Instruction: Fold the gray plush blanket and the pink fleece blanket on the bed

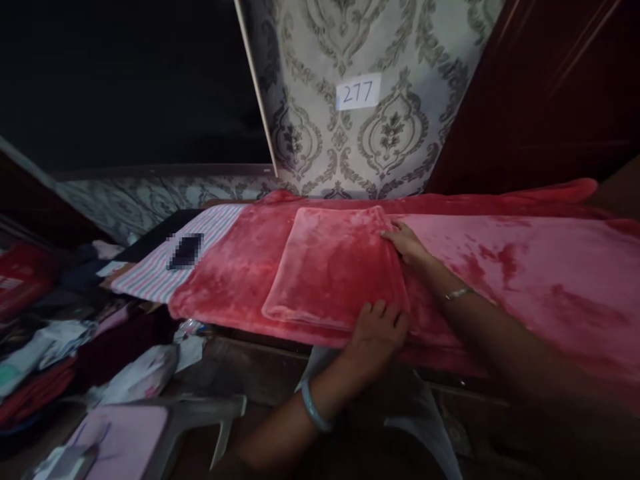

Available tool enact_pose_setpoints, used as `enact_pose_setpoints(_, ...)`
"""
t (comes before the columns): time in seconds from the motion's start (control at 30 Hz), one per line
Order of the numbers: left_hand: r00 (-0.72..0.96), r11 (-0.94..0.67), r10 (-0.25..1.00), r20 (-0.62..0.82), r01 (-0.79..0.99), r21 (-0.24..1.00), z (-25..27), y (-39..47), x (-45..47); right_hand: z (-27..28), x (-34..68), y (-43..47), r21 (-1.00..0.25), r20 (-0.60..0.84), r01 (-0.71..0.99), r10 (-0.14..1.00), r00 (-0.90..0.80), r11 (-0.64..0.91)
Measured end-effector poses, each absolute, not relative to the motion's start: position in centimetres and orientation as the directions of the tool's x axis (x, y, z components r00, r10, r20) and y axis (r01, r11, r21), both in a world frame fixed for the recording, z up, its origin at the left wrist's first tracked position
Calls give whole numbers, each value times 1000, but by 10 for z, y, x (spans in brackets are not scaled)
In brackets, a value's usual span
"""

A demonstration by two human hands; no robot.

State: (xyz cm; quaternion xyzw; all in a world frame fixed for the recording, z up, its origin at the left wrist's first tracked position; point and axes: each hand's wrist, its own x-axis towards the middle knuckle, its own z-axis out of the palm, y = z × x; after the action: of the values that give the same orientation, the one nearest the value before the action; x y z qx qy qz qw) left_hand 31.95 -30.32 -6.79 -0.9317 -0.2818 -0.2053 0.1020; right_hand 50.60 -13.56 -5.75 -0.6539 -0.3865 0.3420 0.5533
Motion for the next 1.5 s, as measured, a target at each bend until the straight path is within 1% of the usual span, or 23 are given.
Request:
enact_pose_setpoints(0.13,750,-839,493,441,543,14,-59,-311,313,-64,491,-212,-999,4,34,936,353,-8)
enact_pose_setpoints(0.2,750,-859,480,455,508,67,-52,-311,302,-63,483,-248,-1000,-16,3,947,322,-18)
enact_pose_setpoints(0.27,712,-852,492,500,511,111,-45,-308,281,-61,478,-276,-998,-65,-7,955,289,-65)
enact_pose_setpoints(0.37,542,-760,582,606,627,169,-41,-297,231,-63,476,-300,-990,-131,11,956,261,-139)
enact_pose_setpoints(0.43,409,-657,654,636,723,211,-44,-290,192,-66,476,-306,-990,-129,26,956,262,-141)
enact_pose_setpoints(0.47,346,-597,696,629,766,240,-47,-287,174,-68,476,-306,-991,-119,30,957,263,-132)
enact_pose_setpoints(0.53,262,-520,758,597,796,310,-57,-281,145,-70,474,-306,-994,-98,22,960,262,-108)
enact_pose_setpoints(0.67,160,-458,828,538,745,484,-77,-267,123,-65,468,-307,-997,-83,-28,961,263,-78)
enact_pose_setpoints(0.73,98,-394,864,495,744,540,-81,-259,123,-62,466,-309,-996,-91,-47,962,258,-82)
enact_pose_setpoints(0.83,-9,-291,903,429,722,628,-80,-249,122,-62,465,-311,-996,-86,-19,962,260,-84)
enact_pose_setpoints(0.93,-96,-250,911,401,645,722,-79,-245,118,-65,464,-310,-997,-66,28,957,283,-77)
enact_pose_setpoints(1.0,-110,-259,903,415,630,732,-80,-246,116,-67,463,-308,-997,-62,29,951,303,-74)
enact_pose_setpoints(1.17,-104,-259,899,426,658,707,-82,-246,116,-64,464,-308,-994,-58,71,942,330,-86)
enact_pose_setpoints(1.27,-94,-250,902,422,681,688,-81,-243,115,-62,466,-313,-995,-20,87,965,262,-44)
enact_pose_setpoints(1.4,-92,-231,910,405,699,677,-81,-241,116,-67,466,-317,-989,101,119,986,133,86)
enact_pose_setpoints(1.5,-84,-234,910,406,704,670,-83,-242,117,-76,466,-317,-979,144,160,981,126,123)
